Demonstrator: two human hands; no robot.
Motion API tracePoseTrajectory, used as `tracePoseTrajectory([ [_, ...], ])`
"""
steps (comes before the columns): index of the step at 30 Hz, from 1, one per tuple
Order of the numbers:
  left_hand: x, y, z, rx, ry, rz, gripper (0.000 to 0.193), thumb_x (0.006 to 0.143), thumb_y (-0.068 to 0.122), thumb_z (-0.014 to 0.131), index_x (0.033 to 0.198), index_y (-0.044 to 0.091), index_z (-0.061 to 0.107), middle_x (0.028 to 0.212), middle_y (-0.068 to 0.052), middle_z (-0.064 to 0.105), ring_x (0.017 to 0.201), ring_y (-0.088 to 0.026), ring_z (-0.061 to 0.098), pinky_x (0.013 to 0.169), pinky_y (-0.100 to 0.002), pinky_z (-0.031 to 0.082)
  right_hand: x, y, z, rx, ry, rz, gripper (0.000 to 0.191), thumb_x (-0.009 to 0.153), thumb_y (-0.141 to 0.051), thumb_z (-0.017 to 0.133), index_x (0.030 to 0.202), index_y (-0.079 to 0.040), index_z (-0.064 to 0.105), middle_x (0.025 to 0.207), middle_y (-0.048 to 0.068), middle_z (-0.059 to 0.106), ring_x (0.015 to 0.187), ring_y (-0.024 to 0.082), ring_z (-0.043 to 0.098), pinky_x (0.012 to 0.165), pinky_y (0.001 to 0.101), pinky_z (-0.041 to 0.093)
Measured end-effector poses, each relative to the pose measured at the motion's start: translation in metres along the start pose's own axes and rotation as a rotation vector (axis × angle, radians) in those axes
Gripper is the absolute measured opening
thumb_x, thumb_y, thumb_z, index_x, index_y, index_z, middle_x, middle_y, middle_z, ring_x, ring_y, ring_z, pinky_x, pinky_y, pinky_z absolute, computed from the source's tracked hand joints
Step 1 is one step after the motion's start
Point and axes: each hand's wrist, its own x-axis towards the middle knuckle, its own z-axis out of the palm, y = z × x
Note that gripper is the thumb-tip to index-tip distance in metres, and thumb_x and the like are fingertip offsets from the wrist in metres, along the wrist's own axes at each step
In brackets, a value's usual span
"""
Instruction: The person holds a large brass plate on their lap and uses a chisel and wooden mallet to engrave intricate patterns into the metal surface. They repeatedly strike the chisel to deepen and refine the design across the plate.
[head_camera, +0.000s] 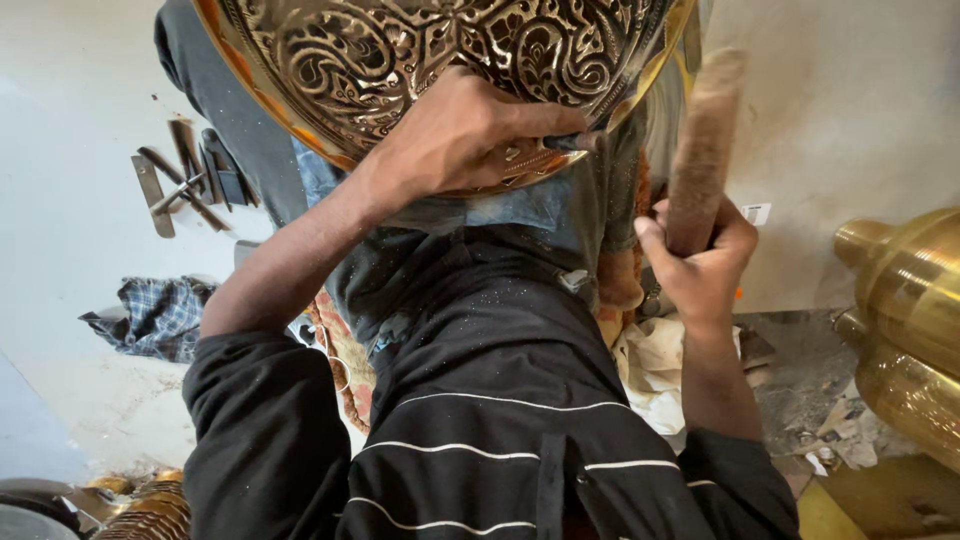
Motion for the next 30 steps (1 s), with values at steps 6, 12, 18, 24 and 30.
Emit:
tracePoseTrajectory([
  [6, -0.005, -0.004, 0.004, 0.053, -0.041, -0.037, 0.062, 0.077, 0.014, 0.078, 0.138, 0.010, 0.067, 0.093, -0.017, 0.076, 0.077, -0.033, 0.073, 0.069, -0.043, 0.058, 0.003, -0.005, 0.000, -0.301, 0.013, -0.074, 0.020, 0.080, 0.008, 0.082, 0.085, 0.001, 0.064, 0.075, 0.007, 0.061, 0.067, 0.013, 0.058, 0.066, 0.0286, 0.048],
  [12, -0.003, -0.006, 0.007, 0.073, -0.067, -0.096, 0.053, 0.085, 0.017, 0.079, 0.137, 0.015, 0.069, 0.086, -0.014, 0.076, 0.065, -0.029, 0.071, 0.063, -0.041, 0.057, 0.016, -0.006, -0.019, -0.423, -0.005, -0.158, 0.018, 0.081, 0.002, 0.082, 0.084, -0.001, 0.064, 0.074, 0.013, 0.063, 0.070, 0.026, 0.062, 0.068, 0.0343, 0.050],
  [18, -0.001, -0.004, 0.005, 0.101, -0.038, -0.071, 0.040, 0.096, 0.026, 0.080, 0.134, 0.017, 0.071, 0.081, -0.013, 0.073, 0.064, -0.031, 0.069, 0.062, -0.042, 0.054, 0.016, 0.010, -0.021, -0.379, 0.002, -0.126, 0.022, 0.088, -0.003, 0.082, 0.082, -0.003, 0.062, 0.071, 0.011, 0.062, 0.064, 0.020, 0.061, 0.066, 0.0368, 0.049],
  [24, -0.001, -0.005, 0.004, 0.052, 0.000, -0.022, 0.040, 0.101, 0.026, 0.080, 0.138, 0.015, 0.068, 0.087, -0.013, 0.075, 0.070, -0.030, 0.071, 0.066, -0.042, 0.056, 0.009, 0.014, -0.018, -0.072, -0.003, -0.003, 0.018, 0.096, -0.003, 0.082, 0.086, -0.001, 0.067, 0.075, 0.014, 0.063, 0.065, 0.023, 0.059, 0.066, 0.0344, 0.048],
  [30, -0.006, -0.007, 0.007, 0.087, -0.005, -0.025, 0.058, 0.083, 0.011, 0.076, 0.141, 0.017, 0.066, 0.089, -0.015, 0.075, 0.073, -0.032, 0.071, 0.066, -0.043, 0.056, 0.020, 0.005, -0.020, -0.537, 0.068, -0.297, 0.023, 0.078, -0.002, 0.085, 0.089, 0.001, 0.065, 0.080, 0.013, 0.064, 0.079, 0.035, 0.056, 0.078, 0.0450, 0.045],
])
